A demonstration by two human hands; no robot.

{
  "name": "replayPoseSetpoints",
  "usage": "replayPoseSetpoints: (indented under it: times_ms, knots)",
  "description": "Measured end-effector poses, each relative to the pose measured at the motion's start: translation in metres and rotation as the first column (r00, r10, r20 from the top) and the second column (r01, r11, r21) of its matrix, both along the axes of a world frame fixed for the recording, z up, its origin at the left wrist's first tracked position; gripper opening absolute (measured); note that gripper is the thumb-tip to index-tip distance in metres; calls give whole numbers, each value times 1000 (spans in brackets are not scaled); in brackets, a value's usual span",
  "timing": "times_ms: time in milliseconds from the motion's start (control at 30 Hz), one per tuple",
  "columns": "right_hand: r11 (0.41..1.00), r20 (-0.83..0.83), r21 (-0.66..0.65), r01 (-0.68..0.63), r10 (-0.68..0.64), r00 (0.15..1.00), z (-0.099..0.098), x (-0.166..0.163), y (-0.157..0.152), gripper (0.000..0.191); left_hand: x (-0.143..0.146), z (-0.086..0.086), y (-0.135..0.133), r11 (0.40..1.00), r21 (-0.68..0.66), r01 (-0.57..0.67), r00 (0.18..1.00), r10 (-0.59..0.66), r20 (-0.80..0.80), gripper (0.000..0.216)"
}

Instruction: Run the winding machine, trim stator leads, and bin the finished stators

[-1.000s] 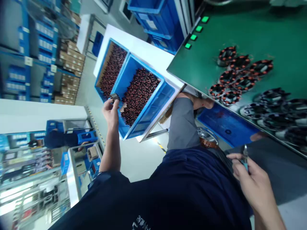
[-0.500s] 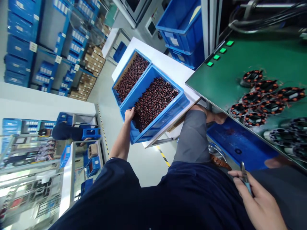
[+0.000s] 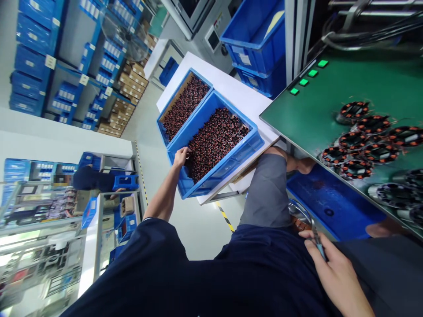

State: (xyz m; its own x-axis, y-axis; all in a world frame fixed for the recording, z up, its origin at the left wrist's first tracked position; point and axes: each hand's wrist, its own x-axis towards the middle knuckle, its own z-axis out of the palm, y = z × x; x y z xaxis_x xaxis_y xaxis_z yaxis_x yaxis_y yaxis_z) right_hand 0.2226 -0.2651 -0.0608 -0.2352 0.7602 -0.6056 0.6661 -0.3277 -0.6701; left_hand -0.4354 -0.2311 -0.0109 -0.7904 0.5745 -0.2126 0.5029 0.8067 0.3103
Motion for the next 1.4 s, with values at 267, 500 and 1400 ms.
replayPoseSetpoints:
  times_ms: [267,500,1400]
  knots:
    - [991,-89,-131,15,-27,996,35,-5,2,81,97,27,44,974,125,189,936,-140,-323,52]
    - [998,-81,-61,-14,9,997,51,-5,-15,61,294,-3,201,185,459,869,368,-861,-350,54]
    - [611,-753,391,688,-218,621,126,-36,17,18,433,84,39,26,830,557,234,-964,-127,25]
